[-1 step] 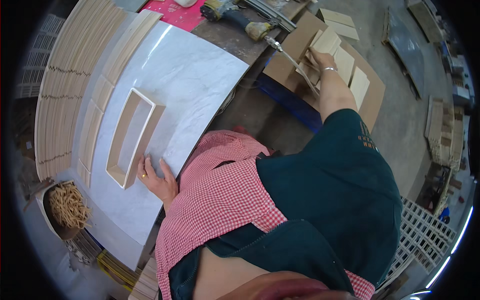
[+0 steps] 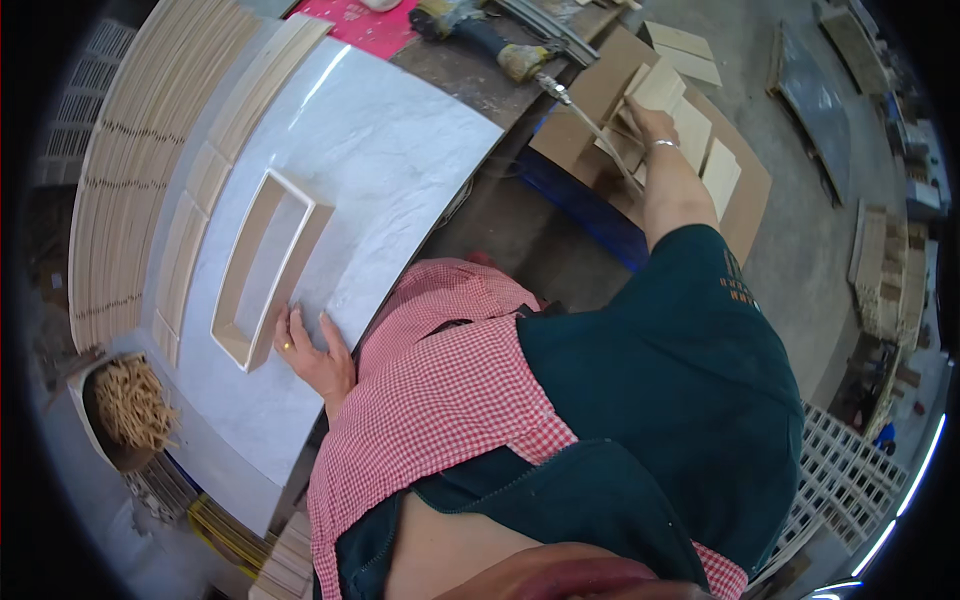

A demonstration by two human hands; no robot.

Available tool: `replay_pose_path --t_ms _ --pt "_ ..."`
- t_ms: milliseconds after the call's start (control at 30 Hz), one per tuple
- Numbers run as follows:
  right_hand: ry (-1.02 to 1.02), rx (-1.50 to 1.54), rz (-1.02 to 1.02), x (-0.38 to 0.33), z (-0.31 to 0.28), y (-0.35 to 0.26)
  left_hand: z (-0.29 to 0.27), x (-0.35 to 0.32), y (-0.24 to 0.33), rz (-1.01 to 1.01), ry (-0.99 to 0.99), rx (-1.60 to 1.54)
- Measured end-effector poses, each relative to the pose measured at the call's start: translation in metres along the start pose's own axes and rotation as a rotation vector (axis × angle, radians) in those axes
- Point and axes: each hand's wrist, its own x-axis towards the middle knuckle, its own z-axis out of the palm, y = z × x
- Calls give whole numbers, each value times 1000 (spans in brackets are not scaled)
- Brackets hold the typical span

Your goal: Assemble wooden trays or boxes using glue and a pneumatic nail gun.

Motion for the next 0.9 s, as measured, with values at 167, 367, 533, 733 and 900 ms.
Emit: replay_pose_path --t_ms 167,367,533,733,900 --pt "298 121 10 31 27 -19 10 14 -4 76 40 -116" --pt "323 688 -641 -94 -109 -81 -12 1 -13 -27 207 -226" --pt "-331 411 -1548 -260 -79 -163 -41 -26 -29 -321 310 -242" --pt "-609 27 -2144 -433 -19 -199 -63 -32 -69 -546 389 -317" --pt "-582 -122 -2341 -475 3 -233 -68 -19 -87 -546 413 -338"
